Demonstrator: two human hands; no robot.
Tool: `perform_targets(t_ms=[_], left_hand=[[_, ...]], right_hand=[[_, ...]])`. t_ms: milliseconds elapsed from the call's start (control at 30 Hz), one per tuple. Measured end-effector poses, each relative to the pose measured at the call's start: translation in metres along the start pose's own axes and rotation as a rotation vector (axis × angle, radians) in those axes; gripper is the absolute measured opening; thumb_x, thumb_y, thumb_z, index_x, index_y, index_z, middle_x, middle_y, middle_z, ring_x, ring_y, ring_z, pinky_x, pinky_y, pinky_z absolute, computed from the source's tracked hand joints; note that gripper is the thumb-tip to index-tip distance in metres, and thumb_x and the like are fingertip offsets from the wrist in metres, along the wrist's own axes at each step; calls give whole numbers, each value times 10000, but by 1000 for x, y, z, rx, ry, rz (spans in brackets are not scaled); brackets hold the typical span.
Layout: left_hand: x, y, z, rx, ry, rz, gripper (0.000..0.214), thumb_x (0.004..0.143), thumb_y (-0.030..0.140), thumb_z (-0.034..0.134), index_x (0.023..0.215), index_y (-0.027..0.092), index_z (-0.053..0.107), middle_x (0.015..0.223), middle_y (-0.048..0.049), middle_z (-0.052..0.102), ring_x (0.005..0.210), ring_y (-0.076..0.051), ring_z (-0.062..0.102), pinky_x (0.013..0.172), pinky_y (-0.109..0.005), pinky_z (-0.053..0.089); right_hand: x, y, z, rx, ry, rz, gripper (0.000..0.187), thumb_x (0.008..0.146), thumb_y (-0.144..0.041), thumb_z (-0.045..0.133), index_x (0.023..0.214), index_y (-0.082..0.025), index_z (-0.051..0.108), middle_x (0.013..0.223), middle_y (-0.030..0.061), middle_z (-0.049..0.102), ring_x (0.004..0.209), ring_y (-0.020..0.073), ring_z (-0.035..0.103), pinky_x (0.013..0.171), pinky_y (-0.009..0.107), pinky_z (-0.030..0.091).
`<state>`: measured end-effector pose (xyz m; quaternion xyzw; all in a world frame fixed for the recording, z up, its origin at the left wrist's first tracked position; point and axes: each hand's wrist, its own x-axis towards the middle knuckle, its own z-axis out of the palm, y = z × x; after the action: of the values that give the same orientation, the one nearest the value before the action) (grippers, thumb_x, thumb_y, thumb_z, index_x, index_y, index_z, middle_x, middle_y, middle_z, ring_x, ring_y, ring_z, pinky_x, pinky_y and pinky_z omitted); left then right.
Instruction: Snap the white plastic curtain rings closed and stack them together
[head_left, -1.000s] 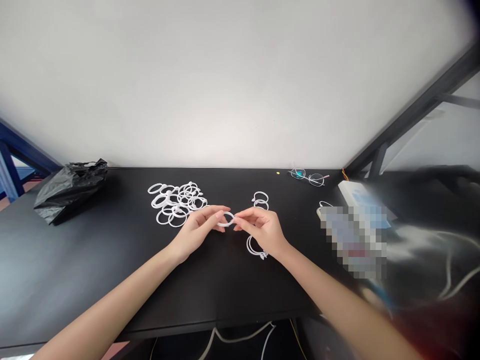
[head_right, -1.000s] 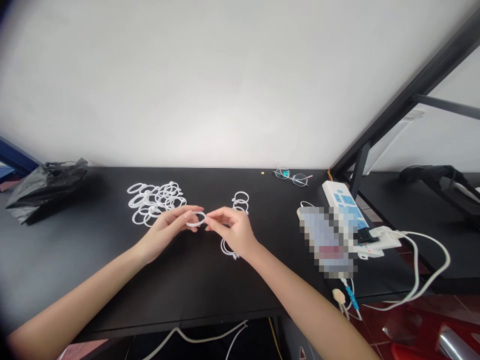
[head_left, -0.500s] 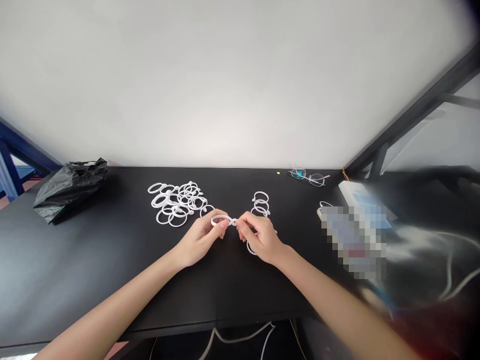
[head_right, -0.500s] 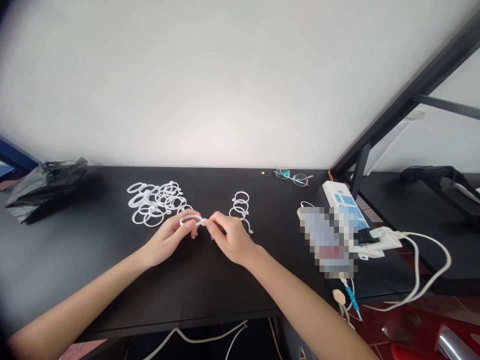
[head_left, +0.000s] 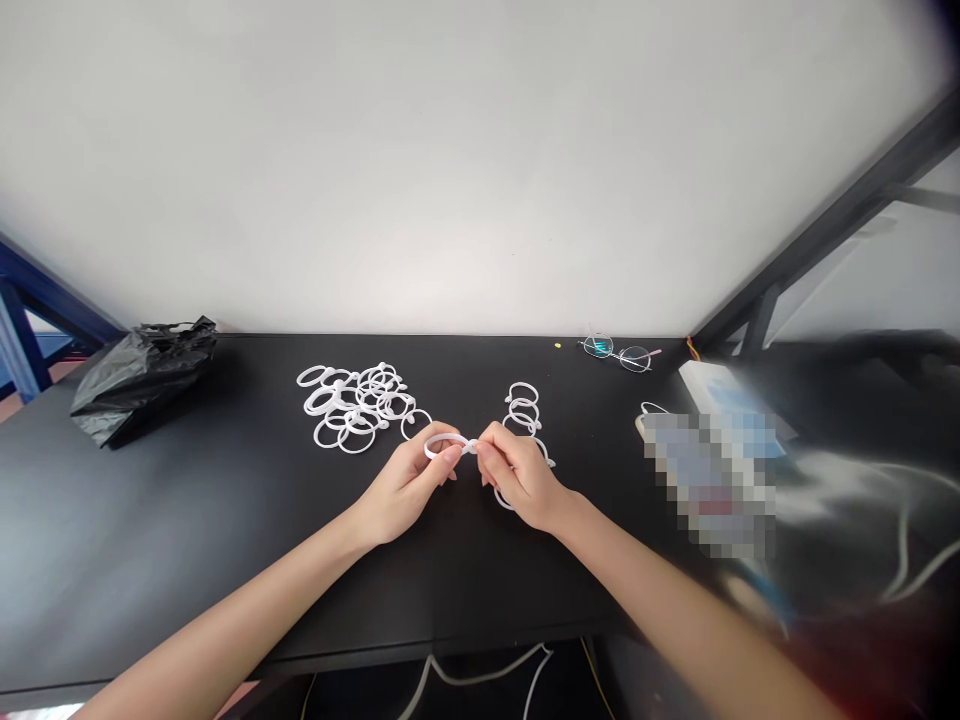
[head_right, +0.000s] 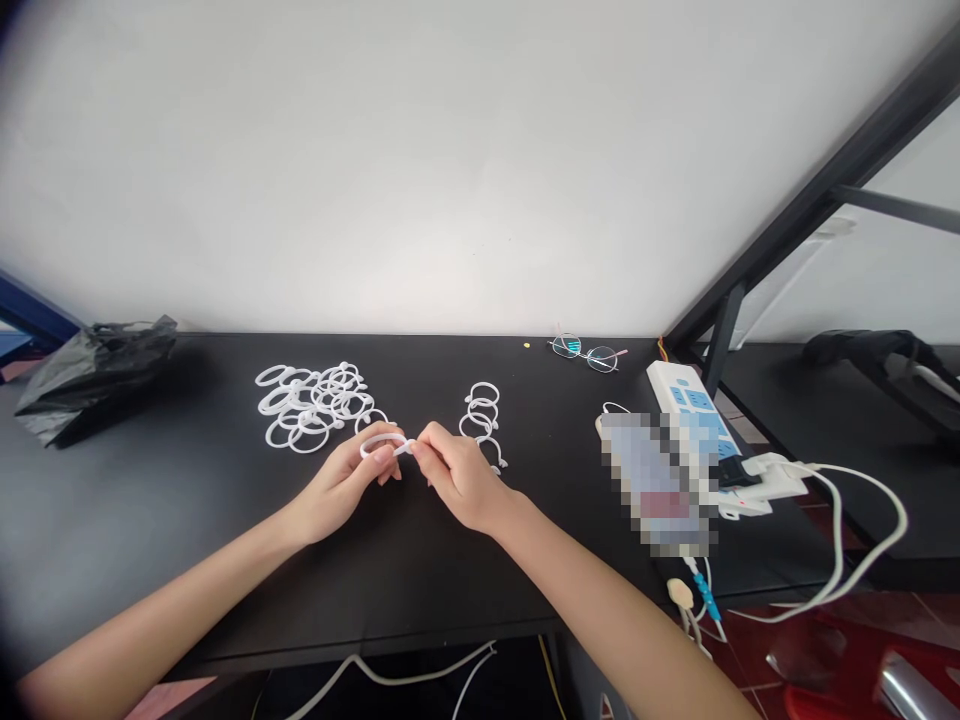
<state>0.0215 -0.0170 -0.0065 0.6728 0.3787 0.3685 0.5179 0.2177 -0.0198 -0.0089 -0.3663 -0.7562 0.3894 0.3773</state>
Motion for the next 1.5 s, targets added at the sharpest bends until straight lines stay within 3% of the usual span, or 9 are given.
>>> perform_targets(t_ms=[300,467,600,700,767,967,1167,1367,1500], left_hand=[[1,6,-1,68,16,54,335,992,476,431,968,182,589,828,-20,569,704,-140,549,696,-289,487],[7,7,-19,546,114,209,261,903,429,611,1024,201,580,880,-38,604,843,-203,575,800,-350,473],[12,-5,-34,930,219,349,255,866,403,651,1023,207,608,1049,-97,615,1008,-283,563,949,-493,420],[14,-13,-39,1081,215,353,238,865,380,635,1028,207,617,1147,-125,596,1070,-321,538,967,-545,409],[14,-17,-40,1142,202,346,237,858,373,630,1024,203,618,1195,-138,581,1095,-338,524,980,-570,404],[14,-21,-38,1177,207,313,248,858,367,605,1027,187,621,1218,-157,574,1116,-357,517,1002,-592,396],[14,-22,-38,1175,208,303,257,862,356,606,1061,194,604,1219,-147,579,1122,-348,531,1005,-579,401],[14,-22,-38,1167,194,287,229,919,331,547,1084,181,599,1227,-144,583,1132,-328,530,1009,-556,408],[13,-23,-37,1156,187,292,221,965,325,494,1092,178,600,1226,-145,585,1141,-317,530,1026,-566,392]], right_hand=[[4,-5,-1,39,21,4,326,1031,-429,373,804,-219,475,579,-53,473,552,115,550,575,247,455],[8,-10,-17,164,37,181,434,919,-518,578,644,-198,476,503,-66,459,402,66,422,420,209,362],[7,-21,-31,261,-188,351,491,829,-521,689,535,-182,490,409,-45,522,335,73,486,375,190,371],[5,-27,-34,243,-463,488,407,763,-498,762,594,-164,601,479,-15,624,372,94,566,401,192,442],[4,-27,-33,184,-519,507,356,741,-479,787,655,-165,644,547,0,671,448,112,624,448,198,482],[5,-17,-23,30,-371,346,270,751,-437,790,769,-193,677,711,13,719,698,165,702,594,241,524],[7,-15,-12,-90,-174,193,182,807,-375,747,816,-207,679,827,24,731,765,176,678,716,310,535],[9,-10,-21,-179,63,58,104,840,-268,707,924,-213,679,955,39,721,907,199,672,855,357,522],[10,-7,-33,-296,-35,144,262,735,-296,810,940,-230,661,1080,43,670,1041,240,623,906,394,502]])
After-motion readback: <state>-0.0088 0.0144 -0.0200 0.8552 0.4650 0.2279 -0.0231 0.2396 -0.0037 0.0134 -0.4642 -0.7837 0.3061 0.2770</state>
